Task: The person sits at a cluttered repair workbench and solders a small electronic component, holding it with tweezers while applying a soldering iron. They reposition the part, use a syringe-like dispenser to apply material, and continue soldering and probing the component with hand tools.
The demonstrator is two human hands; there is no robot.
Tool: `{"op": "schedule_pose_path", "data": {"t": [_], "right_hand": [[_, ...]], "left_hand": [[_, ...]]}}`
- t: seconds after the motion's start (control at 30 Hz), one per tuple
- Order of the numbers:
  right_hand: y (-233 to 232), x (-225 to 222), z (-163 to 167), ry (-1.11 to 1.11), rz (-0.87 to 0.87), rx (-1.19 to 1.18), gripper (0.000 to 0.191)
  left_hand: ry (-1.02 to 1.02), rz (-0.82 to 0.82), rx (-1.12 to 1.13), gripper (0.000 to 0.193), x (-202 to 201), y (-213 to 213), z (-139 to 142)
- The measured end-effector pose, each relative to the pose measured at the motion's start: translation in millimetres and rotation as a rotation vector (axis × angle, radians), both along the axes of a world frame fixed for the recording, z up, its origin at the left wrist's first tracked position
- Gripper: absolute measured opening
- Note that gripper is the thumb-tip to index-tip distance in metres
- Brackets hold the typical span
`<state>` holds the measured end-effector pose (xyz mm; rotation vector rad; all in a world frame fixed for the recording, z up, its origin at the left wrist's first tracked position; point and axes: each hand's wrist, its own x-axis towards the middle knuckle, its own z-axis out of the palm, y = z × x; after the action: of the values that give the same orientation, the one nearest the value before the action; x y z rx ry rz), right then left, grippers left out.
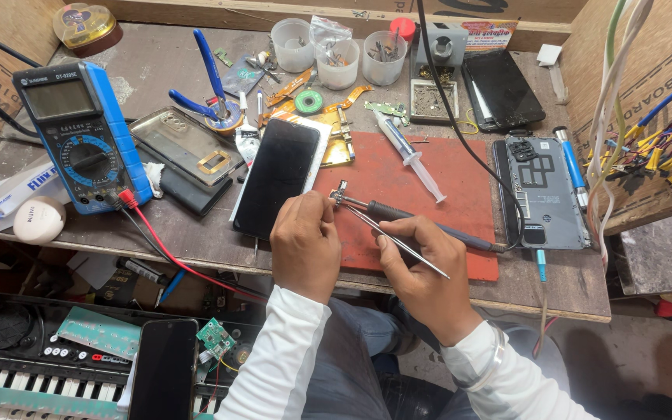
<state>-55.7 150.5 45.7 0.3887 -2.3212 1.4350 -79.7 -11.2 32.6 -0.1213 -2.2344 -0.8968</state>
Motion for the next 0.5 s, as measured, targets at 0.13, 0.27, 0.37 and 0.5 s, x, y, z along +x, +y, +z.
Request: {"op": "schedule_pose_path", "data": {"t": [0.13,0.27,0.37,0.5], "right_hand": [[-0.5,0.8,0.5,0.004,0.007,-0.004,0.013],[-0.4,1.0,1.7,-0.009,0.004,-0.012,0.012],[-0.4,0.9,2.1,0.003,0.010,-0.015,0.012],[0.2,0.6,1.5,-0.002,0.010,-0.013,0.012]], "left_hand": [[0.006,-0.001,-0.002,0.019,-0.3,0.1,-0.3],[0.003,0.003,-0.002,0.020,-0.2,1.2,-0.1],[0.003,0.005,-0.004,0.020,-0.2,1.5,0.0],[0.004,0.008,-0.006,0.020,-0.2,1.5,-0.1]]}}
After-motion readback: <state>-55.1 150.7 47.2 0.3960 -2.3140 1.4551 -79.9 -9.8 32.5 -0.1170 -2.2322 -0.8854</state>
